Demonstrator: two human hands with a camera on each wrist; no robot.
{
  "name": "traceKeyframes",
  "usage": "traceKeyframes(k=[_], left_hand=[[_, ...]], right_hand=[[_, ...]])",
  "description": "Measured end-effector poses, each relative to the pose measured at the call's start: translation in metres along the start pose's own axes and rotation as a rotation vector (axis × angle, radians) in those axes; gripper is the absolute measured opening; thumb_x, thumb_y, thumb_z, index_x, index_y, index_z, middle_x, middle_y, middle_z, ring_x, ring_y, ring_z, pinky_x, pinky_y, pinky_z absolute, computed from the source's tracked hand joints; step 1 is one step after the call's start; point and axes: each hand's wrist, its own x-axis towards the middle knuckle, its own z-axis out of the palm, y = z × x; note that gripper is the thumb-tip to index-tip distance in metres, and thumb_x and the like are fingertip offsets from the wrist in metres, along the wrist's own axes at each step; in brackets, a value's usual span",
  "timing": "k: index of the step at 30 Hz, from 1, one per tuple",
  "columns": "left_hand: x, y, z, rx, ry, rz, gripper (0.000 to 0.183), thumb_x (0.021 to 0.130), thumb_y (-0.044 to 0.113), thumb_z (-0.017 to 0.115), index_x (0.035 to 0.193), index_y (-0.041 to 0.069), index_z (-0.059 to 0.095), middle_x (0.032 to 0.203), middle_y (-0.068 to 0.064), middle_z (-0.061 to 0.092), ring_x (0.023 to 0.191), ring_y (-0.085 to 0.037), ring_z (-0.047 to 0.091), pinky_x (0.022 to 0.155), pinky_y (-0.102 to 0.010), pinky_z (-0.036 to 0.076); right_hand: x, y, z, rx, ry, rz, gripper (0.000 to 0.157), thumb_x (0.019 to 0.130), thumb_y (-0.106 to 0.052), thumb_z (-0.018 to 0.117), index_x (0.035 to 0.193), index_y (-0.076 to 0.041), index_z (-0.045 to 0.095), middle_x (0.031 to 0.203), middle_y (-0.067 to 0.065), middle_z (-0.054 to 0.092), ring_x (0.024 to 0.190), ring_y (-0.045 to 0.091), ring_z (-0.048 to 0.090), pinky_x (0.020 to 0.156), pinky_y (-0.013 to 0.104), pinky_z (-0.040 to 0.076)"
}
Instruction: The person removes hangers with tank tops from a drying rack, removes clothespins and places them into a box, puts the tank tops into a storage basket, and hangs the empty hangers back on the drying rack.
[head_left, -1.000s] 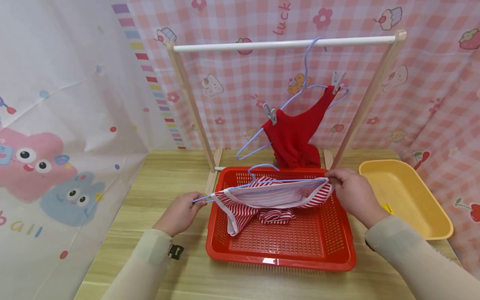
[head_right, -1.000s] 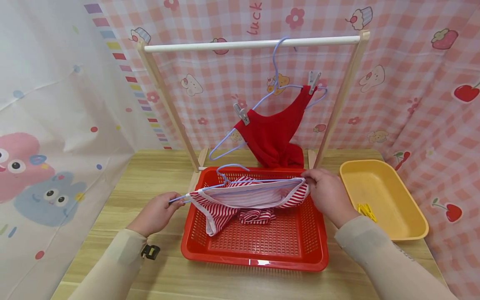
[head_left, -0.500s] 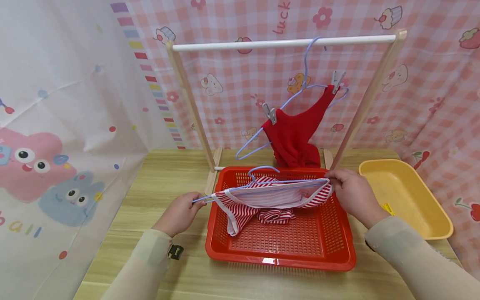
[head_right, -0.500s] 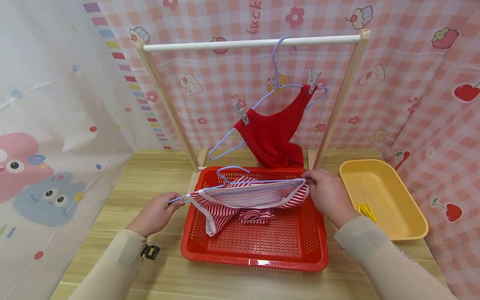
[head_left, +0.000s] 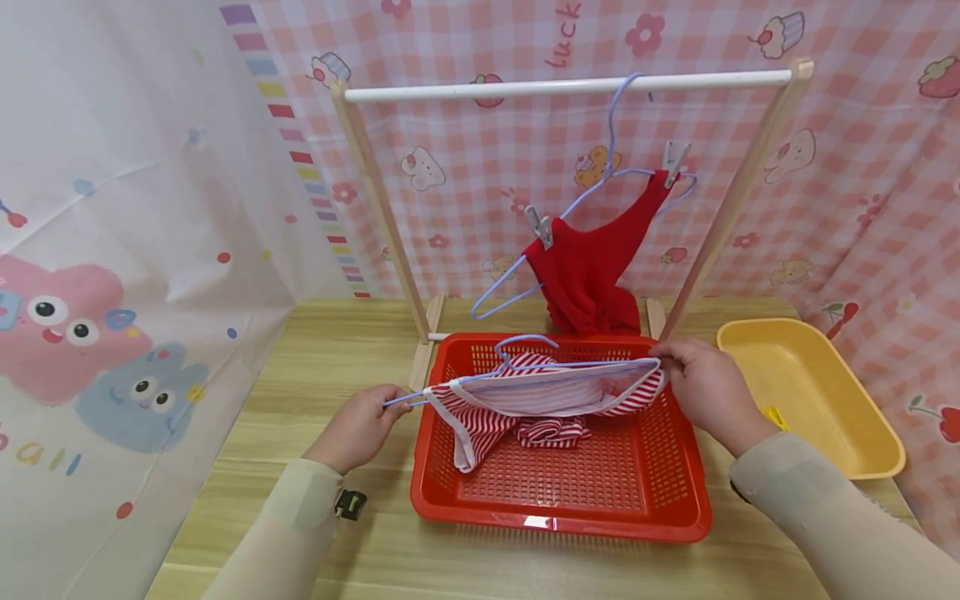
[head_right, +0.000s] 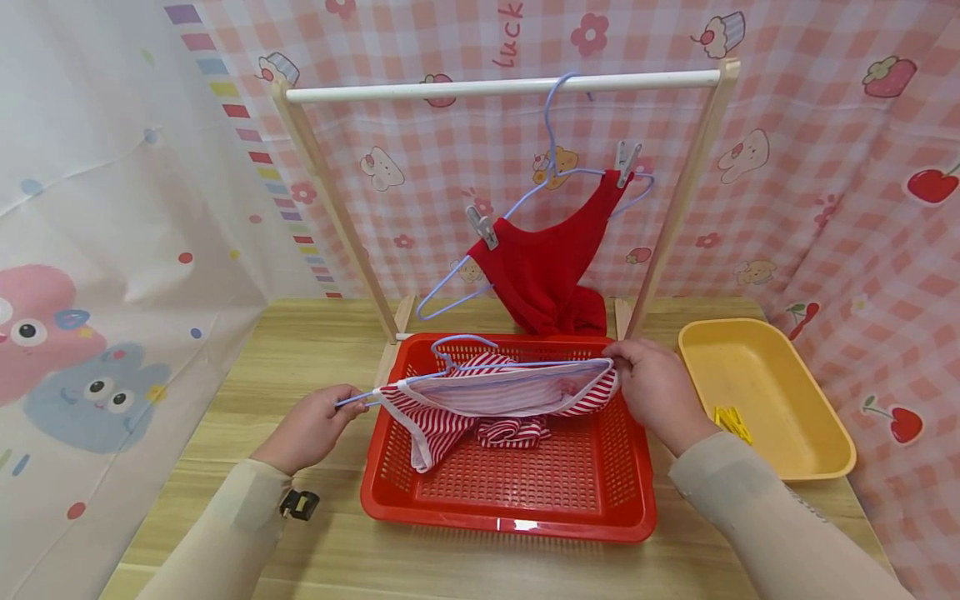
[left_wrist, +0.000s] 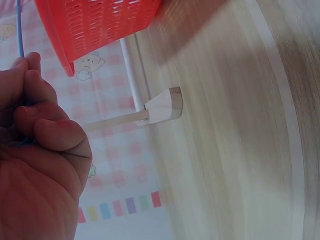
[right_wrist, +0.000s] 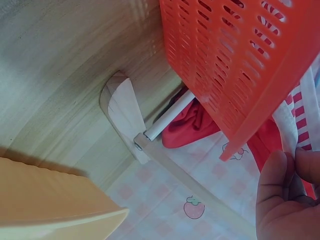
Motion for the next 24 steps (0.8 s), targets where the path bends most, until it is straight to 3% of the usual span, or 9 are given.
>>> traceKeyframes(k=[18,24], left_hand=[[0.0004,0.0007,0.0,-0.01,-0.001,-0.009,0.014,0.106,0.019,0.062,0.103,0.01,0.071,0.087,-0.007,0.064,0.077,-0.017,0.053,0.073,-0.034,0.046],[0.0004,0.0029,-0.0003,-0.024,-0.016,-0.041,0.016,0.107,0.02,0.061,0.106,0.009,0.072,0.089,-0.002,0.065,0.081,-0.017,0.055,0.075,-0.034,0.048]], right_hand=[[0.0007,0.0022,0.0012,0.007,-0.021,0.021,0.028,0.102,-0.002,0.056,0.126,-0.002,0.072,0.13,0.026,0.067,0.122,0.047,0.06,0.107,0.067,0.047],[0.0003,0.0018,0.0015,-0.003,0.001,0.001,0.028,0.102,-0.002,0.054,0.123,-0.001,0.072,0.127,0.026,0.069,0.12,0.047,0.062,0.106,0.066,0.049]])
